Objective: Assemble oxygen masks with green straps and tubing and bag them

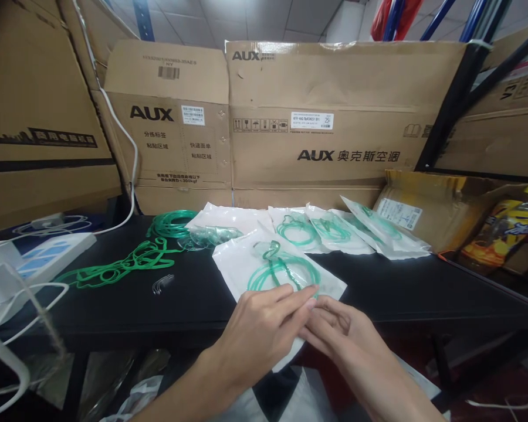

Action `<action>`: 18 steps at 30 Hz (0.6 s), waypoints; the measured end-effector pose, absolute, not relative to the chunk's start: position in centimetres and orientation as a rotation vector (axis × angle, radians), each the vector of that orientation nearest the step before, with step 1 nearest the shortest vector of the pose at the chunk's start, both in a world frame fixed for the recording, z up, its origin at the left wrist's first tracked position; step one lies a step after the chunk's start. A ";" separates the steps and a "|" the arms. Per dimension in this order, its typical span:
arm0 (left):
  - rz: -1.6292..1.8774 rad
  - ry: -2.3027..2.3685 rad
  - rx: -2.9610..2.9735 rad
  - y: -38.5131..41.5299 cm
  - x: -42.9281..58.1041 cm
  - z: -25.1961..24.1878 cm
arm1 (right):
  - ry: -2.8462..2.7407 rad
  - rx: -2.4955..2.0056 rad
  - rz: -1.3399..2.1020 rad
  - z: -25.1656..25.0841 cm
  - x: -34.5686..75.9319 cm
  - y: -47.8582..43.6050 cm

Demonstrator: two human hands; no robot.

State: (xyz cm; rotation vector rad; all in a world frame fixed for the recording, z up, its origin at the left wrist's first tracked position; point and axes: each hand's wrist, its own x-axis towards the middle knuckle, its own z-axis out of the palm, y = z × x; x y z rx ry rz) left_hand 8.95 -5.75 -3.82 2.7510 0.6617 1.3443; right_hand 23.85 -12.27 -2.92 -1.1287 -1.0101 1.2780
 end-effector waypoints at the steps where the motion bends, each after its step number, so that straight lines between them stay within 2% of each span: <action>1: 1.346 0.638 2.751 -5.9 9.1 -3.8 | -1.040 -1.137 1.267 -3.0 23.8 -12.2; 8: 1.367 0.501 2.675 -6.7 10.6 -3.9 | -1.295 -1.284 1.057 -2.9 23.9 -11.2; 14: 1.292 0.553 2.644 -6.9 9.9 -4.0 | -1.310 -1.248 1.113 -3.2 24.3 -10.5; 18: 1.084 0.647 2.724 -7.3 8.6 -4.2 | -1.304 -1.287 1.356 -4.1 27.1 -12.8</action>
